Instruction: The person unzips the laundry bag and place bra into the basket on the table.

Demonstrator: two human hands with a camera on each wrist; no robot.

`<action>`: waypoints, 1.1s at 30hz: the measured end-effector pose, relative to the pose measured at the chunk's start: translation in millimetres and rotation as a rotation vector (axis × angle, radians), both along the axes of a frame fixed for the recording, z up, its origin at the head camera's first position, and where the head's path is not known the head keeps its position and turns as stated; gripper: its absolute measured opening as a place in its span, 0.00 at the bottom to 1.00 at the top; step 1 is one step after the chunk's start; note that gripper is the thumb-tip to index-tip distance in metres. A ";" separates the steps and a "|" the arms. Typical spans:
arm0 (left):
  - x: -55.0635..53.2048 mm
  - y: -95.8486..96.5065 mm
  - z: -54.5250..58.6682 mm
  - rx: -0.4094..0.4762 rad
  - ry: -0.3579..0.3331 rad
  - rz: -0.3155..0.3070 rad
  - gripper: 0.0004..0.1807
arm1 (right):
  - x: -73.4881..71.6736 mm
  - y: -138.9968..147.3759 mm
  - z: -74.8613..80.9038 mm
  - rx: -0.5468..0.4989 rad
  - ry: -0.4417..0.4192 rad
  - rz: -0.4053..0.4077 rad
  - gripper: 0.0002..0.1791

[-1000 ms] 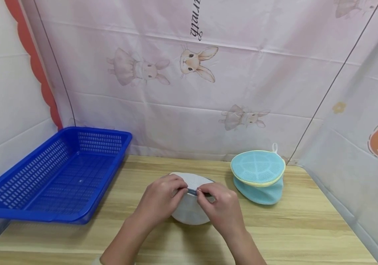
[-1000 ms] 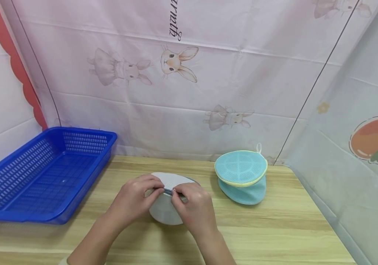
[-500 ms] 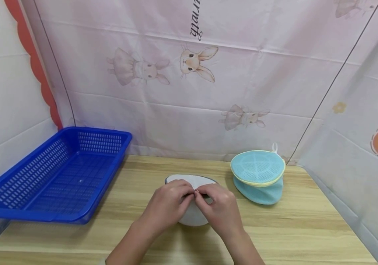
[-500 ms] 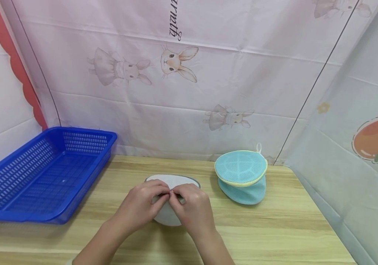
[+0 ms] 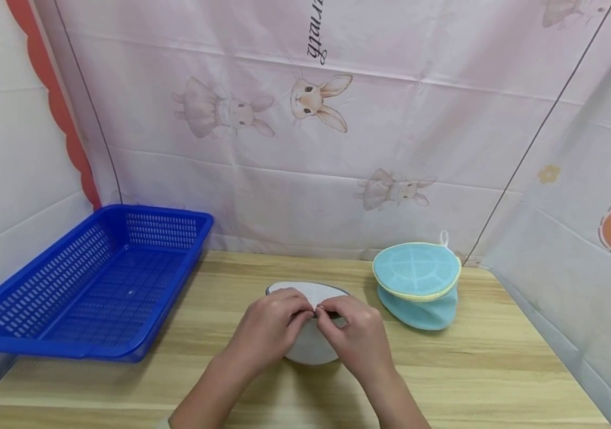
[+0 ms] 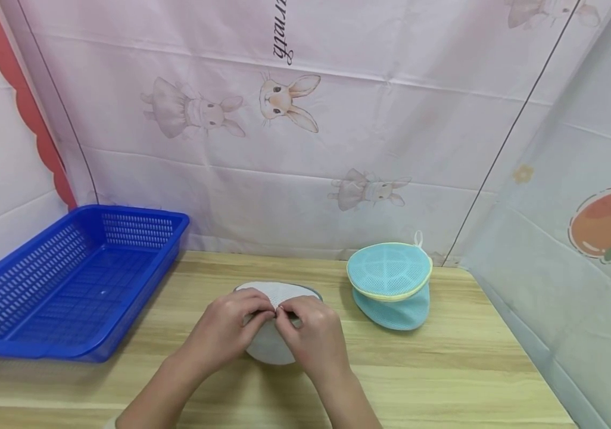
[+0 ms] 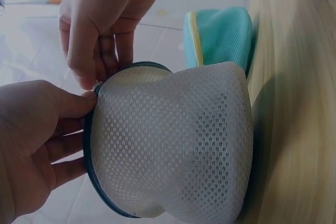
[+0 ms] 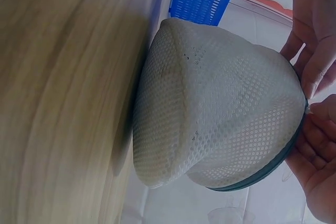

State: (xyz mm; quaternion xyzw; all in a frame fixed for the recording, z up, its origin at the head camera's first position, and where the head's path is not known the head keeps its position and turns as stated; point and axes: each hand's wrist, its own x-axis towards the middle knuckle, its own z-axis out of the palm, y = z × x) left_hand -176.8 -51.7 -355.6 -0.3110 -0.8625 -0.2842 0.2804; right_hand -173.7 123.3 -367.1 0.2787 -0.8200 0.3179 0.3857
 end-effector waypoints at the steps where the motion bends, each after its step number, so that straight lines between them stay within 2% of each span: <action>1: -0.2 -0.4 0.2 0.000 0.001 0.001 0.03 | -0.2 0.2 0.0 0.001 0.000 -0.002 0.07; 22: -3.0 -8.5 3.2 0.011 -0.055 0.033 0.05 | -2.8 7.8 1.0 -0.020 -0.006 -0.025 0.06; 28: -4.2 -9.3 2.9 0.012 -0.039 0.028 0.05 | -2.9 8.4 2.2 -0.014 -0.021 -0.030 0.06; 33: -4.5 -10.4 3.3 0.008 -0.035 0.032 0.05 | -3.5 8.3 2.1 -0.016 0.008 -0.030 0.07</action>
